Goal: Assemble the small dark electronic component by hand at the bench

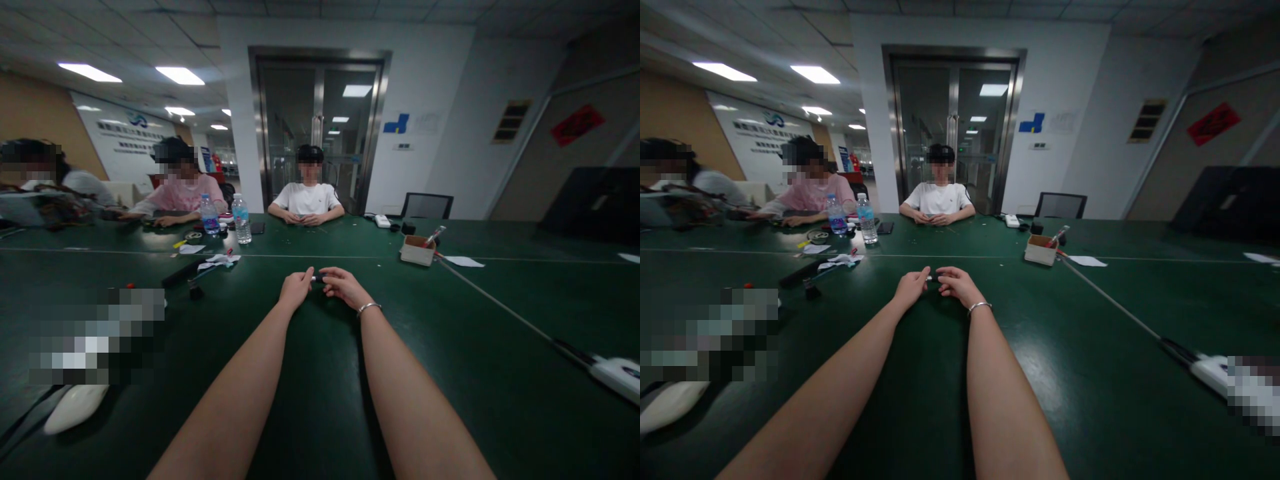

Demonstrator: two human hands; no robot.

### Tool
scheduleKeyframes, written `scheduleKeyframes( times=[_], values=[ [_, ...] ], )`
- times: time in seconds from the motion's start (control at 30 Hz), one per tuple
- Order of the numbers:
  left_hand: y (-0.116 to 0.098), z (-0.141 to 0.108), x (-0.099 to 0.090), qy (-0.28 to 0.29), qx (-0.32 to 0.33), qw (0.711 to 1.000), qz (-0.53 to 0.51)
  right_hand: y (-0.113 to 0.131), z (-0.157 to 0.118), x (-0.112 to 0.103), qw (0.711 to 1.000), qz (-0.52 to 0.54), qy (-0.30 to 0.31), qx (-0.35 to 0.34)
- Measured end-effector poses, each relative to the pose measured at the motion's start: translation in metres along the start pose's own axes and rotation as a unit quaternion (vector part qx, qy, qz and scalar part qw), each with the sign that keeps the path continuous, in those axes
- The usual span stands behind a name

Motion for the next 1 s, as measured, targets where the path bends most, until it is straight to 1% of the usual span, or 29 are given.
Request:
scheduleKeyframes(
  times=[0.13,0.23,0.37,0.43,0.53,0.63,0.73,0.9,1.0],
  values=[
    [-0.002,-0.002,-0.003,0.001,0.003,1.0,0.015,-0.001,0.0,0.0,1.0,0.01,0.006,0.0],
    [0.0,-0.002,-0.002,-0.006,0.006,1.0,-0.006,-0.002,0.001,-0.001,1.0,0.015,0.003,0.003],
    [0.006,0.001,0.005,0.02,-0.007,0.997,-0.072,-0.003,0.002,-0.003,1.0,0.019,-0.016,0.012],
    [0.008,0.002,0.008,0.022,-0.008,0.993,-0.115,-0.004,0.002,-0.004,0.999,0.021,-0.03,0.015],
    [0.007,0.005,0.008,0.019,0.021,0.981,-0.191,-0.004,0.002,-0.005,0.998,0.027,-0.046,0.017],
    [0.006,0.007,0.008,0.037,0.047,0.97,-0.236,-0.003,0.002,-0.005,0.998,0.029,-0.054,0.017],
    [0.006,0.008,0.008,0.039,0.052,0.968,-0.244,-0.003,0.001,-0.005,0.998,0.029,-0.052,0.018],
    [0.007,0.008,0.009,0.031,0.043,0.965,-0.257,-0.003,0.0,-0.004,0.999,0.018,-0.036,0.02],
    [0.008,0.009,0.011,0.04,0.043,0.964,-0.26,-0.003,0.0,-0.003,0.999,0.014,-0.032,0.02]
  ],
)
Point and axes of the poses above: each hand's wrist, its own z-axis towards the middle knuckle, its own x-axis out of the palm, y = z × x, the point moved 6 cm from there along z, towards the middle knuckle, and after that the axes turned 3 degrees about z, right-handed, at the moved point
